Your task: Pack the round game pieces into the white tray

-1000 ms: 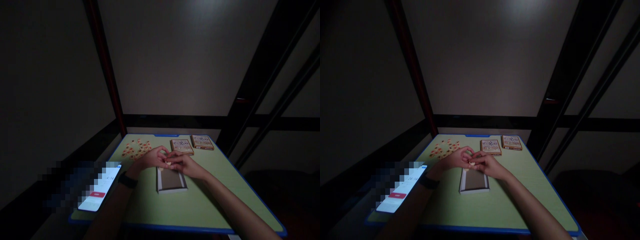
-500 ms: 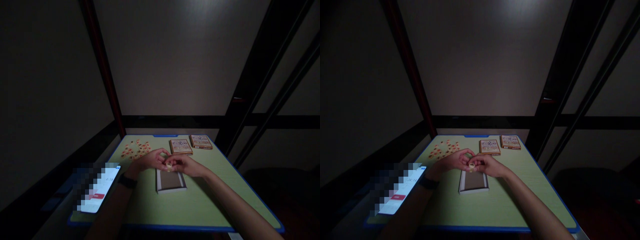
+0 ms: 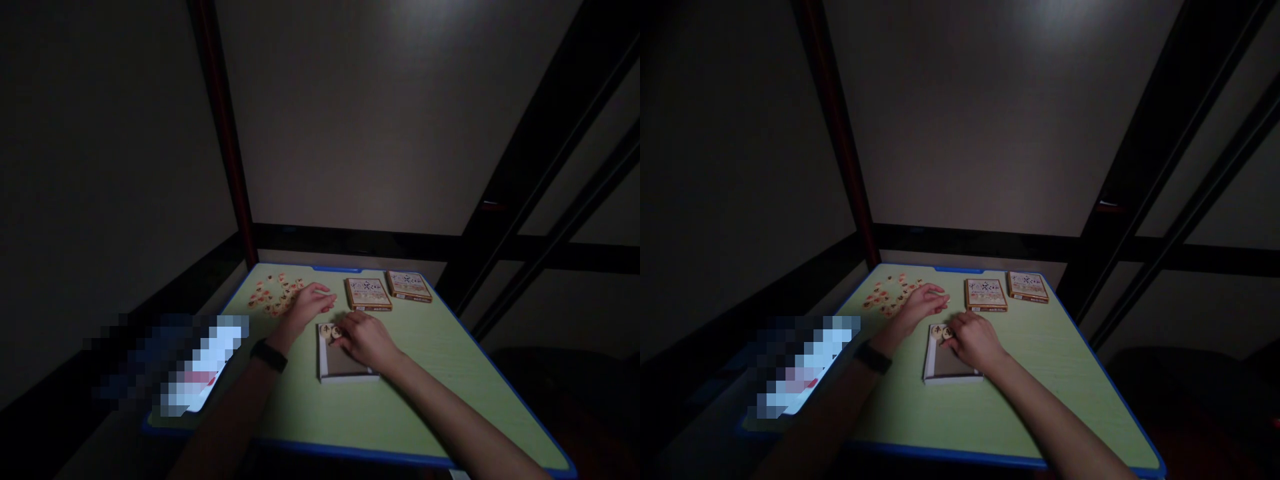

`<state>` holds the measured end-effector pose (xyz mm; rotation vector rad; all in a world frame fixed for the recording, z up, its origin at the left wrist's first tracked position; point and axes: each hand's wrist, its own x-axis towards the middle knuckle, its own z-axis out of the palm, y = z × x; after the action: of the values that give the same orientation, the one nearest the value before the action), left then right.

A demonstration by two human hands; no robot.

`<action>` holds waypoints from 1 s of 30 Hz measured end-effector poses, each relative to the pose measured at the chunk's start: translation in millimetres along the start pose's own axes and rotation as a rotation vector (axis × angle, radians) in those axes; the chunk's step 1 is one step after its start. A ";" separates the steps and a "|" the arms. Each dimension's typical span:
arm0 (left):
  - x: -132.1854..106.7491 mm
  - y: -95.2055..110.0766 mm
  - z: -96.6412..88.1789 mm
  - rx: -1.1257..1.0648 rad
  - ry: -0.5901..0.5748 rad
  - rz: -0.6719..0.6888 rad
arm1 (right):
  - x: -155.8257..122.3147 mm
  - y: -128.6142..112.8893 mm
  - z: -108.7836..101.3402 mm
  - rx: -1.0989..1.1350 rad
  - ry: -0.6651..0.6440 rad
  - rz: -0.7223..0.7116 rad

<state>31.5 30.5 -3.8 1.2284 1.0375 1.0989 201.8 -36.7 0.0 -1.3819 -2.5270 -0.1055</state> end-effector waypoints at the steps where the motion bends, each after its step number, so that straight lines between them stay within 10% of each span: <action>1: -1.8 -1.5 3.8 -0.032 0.005 0.003 | 0.4 -1.3 0.5 -0.005 -0.003 0.013; 23: -5.4 -13.6 24.7 -0.181 -0.004 0.042 | 5.2 0.6 12.3 0.114 -0.042 0.066; 30: 2.2 -4.8 5.3 -0.141 -0.107 0.105 | 0.9 16.1 5.6 0.250 0.229 0.120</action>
<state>37.4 31.6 -8.2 1.2247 0.8089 1.1539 213.8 -26.2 -6.2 -1.3344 -2.1820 0.0691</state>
